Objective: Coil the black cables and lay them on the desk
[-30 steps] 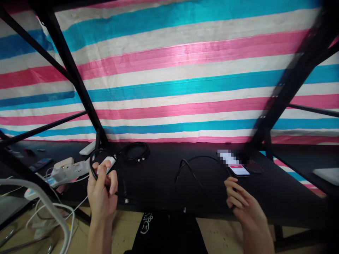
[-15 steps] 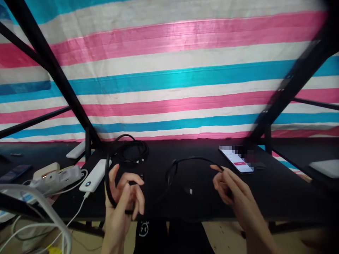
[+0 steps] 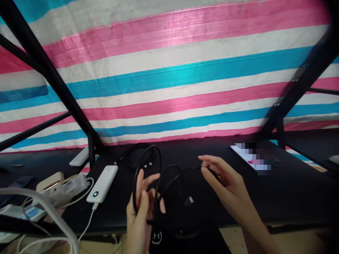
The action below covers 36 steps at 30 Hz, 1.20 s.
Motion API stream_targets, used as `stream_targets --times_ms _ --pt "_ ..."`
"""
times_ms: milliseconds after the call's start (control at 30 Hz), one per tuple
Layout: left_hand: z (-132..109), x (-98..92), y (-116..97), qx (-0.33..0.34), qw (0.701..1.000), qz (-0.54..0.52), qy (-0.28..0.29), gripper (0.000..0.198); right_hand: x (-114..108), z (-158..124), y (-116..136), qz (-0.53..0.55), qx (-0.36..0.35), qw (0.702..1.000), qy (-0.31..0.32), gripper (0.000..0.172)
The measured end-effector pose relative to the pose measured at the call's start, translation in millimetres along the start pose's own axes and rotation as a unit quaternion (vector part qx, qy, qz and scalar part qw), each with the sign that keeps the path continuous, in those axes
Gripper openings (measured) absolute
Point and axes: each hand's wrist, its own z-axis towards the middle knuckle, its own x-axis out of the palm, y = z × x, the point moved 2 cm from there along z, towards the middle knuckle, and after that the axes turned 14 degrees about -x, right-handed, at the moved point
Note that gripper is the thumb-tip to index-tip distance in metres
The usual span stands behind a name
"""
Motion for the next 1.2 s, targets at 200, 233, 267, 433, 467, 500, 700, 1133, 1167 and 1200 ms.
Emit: stream_targets --times_ms 200,233,267,433,467,500,700,1133,1167,1200 --pt "-3.7 9.4 12.3 0.028 0.998 0.054 -0.030 0.052 17.4 -9.9 14.6 -0.104 -0.102 0.989 0.013 0.043" --pt "-4.9 12.0 13.1 0.036 0.998 0.057 -0.023 0.050 18.3 -11.5 19.4 -0.125 -0.109 0.986 0.002 0.040" --pt "-6.4 14.8 13.6 0.043 0.997 0.058 -0.009 0.049 19.0 -12.6 24.1 -0.145 -0.117 0.983 0.000 0.036" --pt "-16.6 24.3 16.1 0.058 0.994 0.090 0.030 0.051 23.3 -13.2 30.4 -0.152 -0.093 0.979 0.097 0.014" --pt "-18.5 25.5 16.6 0.063 0.991 0.109 0.043 0.050 24.0 -13.2 28.3 -0.135 -0.067 0.982 0.115 0.018" --pt "-20.4 26.5 16.9 0.072 0.988 0.128 0.056 0.048 24.5 -13.5 26.0 -0.113 -0.042 0.984 0.129 0.022" --pt "-30.3 35.4 18.4 0.108 0.982 0.140 0.067 0.047 19.3 -14.4 24.0 0.028 0.008 0.992 0.122 0.011" --pt "-9.4 11.7 -26.6 0.070 0.994 -0.066 -0.048 0.046 -78.7 -28.8 -29.2 0.284 0.285 0.891 -0.208 0.021" --pt "-7.9 12.5 -28.8 0.060 0.994 -0.079 -0.039 0.043 -82.2 -28.9 -32.9 0.298 0.296 0.877 -0.234 0.020" --pt "-6.2 13.8 -30.4 0.047 0.994 -0.090 -0.028 0.039 -84.9 -28.4 -35.7 0.308 0.304 0.866 -0.252 0.018"
